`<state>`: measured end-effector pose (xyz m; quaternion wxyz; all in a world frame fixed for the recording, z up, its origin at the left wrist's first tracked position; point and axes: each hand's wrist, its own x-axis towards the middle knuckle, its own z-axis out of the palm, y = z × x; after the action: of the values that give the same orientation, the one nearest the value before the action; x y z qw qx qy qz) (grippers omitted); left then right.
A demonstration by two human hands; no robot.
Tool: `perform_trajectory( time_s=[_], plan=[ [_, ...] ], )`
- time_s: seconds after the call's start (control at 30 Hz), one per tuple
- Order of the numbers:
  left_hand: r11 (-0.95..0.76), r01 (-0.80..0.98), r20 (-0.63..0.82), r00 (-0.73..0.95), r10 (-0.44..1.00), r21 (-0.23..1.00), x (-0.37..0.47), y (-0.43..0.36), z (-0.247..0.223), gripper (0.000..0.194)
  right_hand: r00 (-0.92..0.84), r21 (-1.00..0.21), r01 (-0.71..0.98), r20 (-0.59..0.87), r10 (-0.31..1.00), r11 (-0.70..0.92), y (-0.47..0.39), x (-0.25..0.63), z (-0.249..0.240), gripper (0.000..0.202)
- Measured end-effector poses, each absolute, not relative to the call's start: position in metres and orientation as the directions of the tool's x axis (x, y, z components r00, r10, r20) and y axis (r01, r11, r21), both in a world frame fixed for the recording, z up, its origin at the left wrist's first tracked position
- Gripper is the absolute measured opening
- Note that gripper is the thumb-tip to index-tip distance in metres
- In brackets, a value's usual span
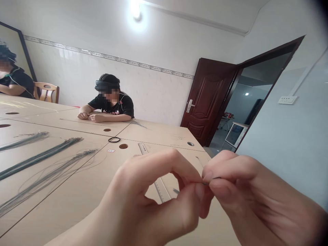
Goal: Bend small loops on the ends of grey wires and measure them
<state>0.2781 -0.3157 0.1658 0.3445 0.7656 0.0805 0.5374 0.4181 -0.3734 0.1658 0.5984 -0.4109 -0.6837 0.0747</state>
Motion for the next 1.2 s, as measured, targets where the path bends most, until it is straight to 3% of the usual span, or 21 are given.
perform_trajectory(
  time_s=[0.67,1.0,1.2],
  plan=[
    [-0.758,-0.223,0.762,0.422,0.492,0.613,0.278,-0.317,0.168,0.025,0.059,-0.579,0.443,0.781,0.622,0.684,-0.372,0.417,0.166,0.012],
    [-0.749,-0.215,0.753,0.412,0.512,0.627,0.277,-0.315,0.165,0.021,0.035,-0.439,0.474,0.876,0.482,0.763,-0.363,0.422,0.161,0.007],
    [-0.756,-0.112,0.695,0.497,0.520,0.645,0.275,-0.307,0.162,0.016,-0.027,-0.413,0.596,0.847,0.531,0.689,-0.363,0.428,0.167,0.013]
  ],
)
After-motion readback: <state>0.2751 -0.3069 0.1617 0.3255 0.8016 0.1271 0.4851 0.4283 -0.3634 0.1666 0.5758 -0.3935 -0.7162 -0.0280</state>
